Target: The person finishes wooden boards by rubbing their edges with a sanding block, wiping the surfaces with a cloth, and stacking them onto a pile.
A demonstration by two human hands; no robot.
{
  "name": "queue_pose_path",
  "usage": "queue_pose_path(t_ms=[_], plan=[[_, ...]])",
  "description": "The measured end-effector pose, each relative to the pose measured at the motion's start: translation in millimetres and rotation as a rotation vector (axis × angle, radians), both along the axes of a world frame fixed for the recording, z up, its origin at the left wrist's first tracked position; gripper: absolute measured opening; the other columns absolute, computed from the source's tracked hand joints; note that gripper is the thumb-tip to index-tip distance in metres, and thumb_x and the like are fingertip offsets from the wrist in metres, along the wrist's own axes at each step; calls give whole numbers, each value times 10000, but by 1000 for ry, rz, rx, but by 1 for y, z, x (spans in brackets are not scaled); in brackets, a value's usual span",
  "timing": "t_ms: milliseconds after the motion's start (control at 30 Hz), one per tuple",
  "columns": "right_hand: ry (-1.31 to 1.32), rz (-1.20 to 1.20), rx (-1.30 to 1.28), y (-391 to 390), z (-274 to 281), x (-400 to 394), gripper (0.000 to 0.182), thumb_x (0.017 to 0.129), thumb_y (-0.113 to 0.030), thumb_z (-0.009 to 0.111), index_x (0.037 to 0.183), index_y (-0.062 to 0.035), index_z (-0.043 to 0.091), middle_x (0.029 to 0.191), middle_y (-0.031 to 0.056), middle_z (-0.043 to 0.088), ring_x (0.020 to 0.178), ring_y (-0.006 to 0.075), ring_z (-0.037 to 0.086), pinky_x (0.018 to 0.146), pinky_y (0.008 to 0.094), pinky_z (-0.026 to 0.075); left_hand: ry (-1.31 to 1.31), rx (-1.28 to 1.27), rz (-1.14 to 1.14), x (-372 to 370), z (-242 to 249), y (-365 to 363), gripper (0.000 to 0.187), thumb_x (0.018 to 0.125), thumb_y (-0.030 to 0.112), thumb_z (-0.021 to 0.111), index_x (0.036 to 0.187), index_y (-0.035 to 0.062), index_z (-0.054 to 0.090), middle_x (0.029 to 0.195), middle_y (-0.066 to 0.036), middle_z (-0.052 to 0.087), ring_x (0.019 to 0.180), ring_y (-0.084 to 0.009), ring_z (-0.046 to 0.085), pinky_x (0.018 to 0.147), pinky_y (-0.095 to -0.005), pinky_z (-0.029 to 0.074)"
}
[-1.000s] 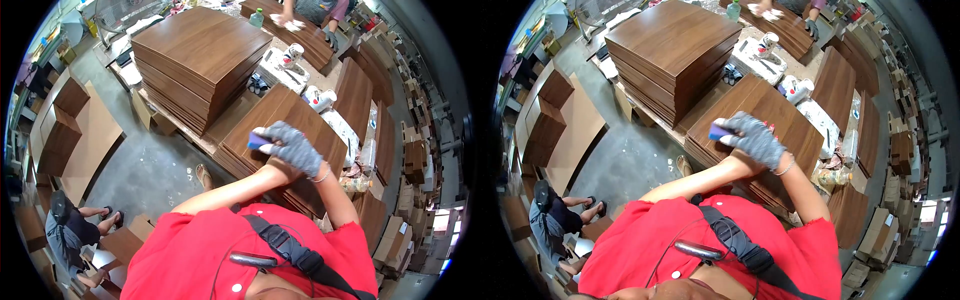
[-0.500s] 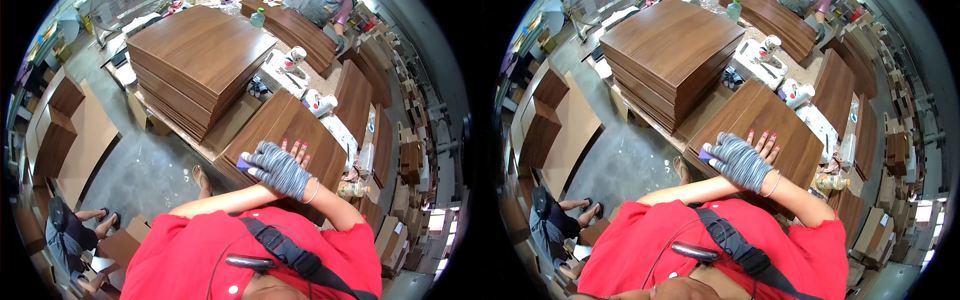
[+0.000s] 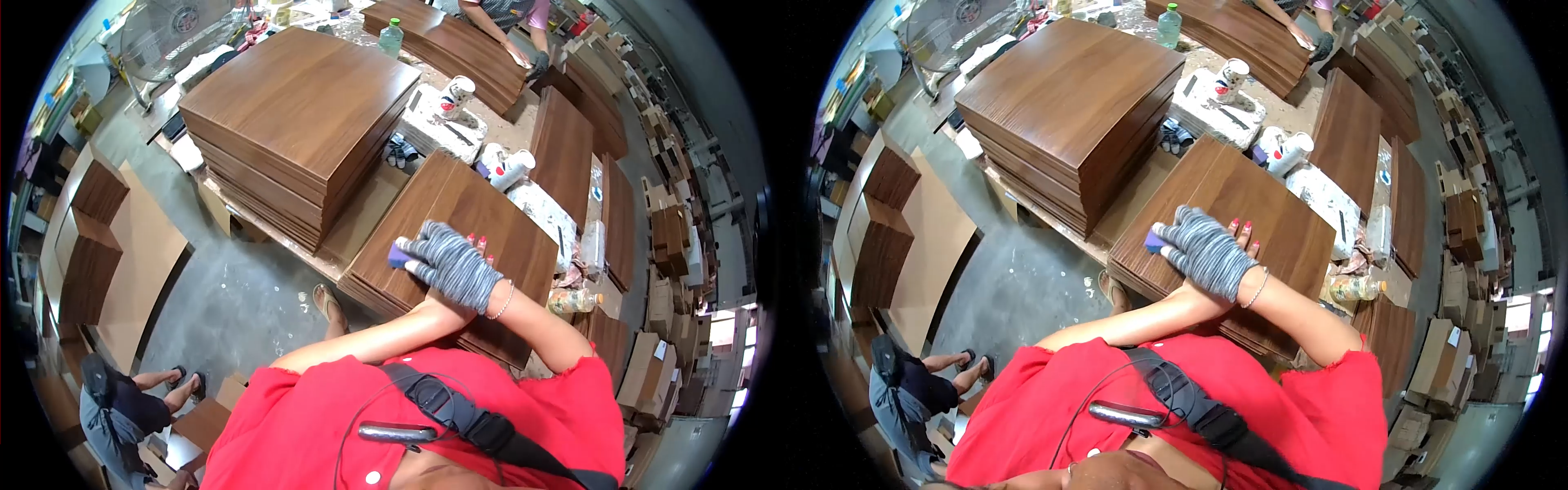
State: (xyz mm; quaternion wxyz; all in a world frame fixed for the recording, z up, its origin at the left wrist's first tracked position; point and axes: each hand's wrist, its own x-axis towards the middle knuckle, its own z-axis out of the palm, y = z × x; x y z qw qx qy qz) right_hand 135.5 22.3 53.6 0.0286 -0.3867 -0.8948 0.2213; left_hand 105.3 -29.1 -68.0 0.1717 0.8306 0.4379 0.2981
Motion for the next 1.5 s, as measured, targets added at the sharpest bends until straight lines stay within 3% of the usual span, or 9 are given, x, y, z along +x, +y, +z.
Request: queue_pose_path(t_ms=[67,100,200,500,600,867,1100,1400,1500], plan=[[110,-40,211,27,-25,19,364,883,-258,697,1201,-81,697,1074,203,611,1062,379,569,960,468,465,-202,-311,-241,-17,32,9,635,1036,443,425,1519,33,384,1577,-227,361,1487,-388,290,1215,-597,161],[128,-100,218,44,-29,27,351,877,-239,702,1185,-69,706,1078,210,625,1072,387,573,957,482,466,202,-187,-170,-19,44,2,725,999,555,458,1502,35,423,1544,-205,417,1487,-389,285,1211,-636,108],[-24,-219,247,95,-22,38,346,885,-241,695,1177,-55,704,1050,216,641,1035,383,597,951,465,473,241,-17,-32,-16,43,-1,776,978,631,438,1492,51,455,1560,-173,401,1505,-351,251,1185,-702,27],[-77,-139,121,33,-7,14,396,938,-282,647,1271,-68,667,1185,261,599,1128,411,566,1024,471,452,24,-215,-153,-9,19,5,769,972,630,446,1492,64,462,1503,-172,492,1466,-341,346,1179,-699,83],[-18,-197,198,61,-19,26,376,900,-266,703,1222,-74,704,1031,220,593,997,385,569,923,458,473,357,-22,-52,-15,44,-1,787,972,632,445,1506,54,436,1538,-182,445,1492,-364,287,1179,-701,85],[-7,-350,434,212,-82,85,336,903,-352,636,1058,-80,758,1007,201,724,987,353,680,917,466,513,281,10,-37,-14,44,0,792,980,623,440,1524,48,403,1628,-203,271,1536,-361,183,1169,-715,76],[77,-492,150,218,-80,97,382,878,-332,747,1132,-47,750,1042,206,741,951,312,706,887,372,530,295,-24,-63,-14,47,-1,803,990,618,422,1542,37,364,1632,-209,253,1542,-369,162,1175,-704,76],[-86,-379,266,228,-77,98,357,883,-361,617,941,-37,755,950,215,723,869,351,699,804,423,540,320,44,-50,-12,46,1,800,974,631,441,1528,55,397,1615,-196,301,1525,-363,220,1158,-722,104],[-56,-597,112,213,-71,97,366,864,-374,636,946,-35,748,942,203,725,872,369,694,810,443,537,341,30,-50,-10,47,-1,794,980,625,435,1535,58,384,1621,-196,286,1529,-363,203,1163,-717,91]])
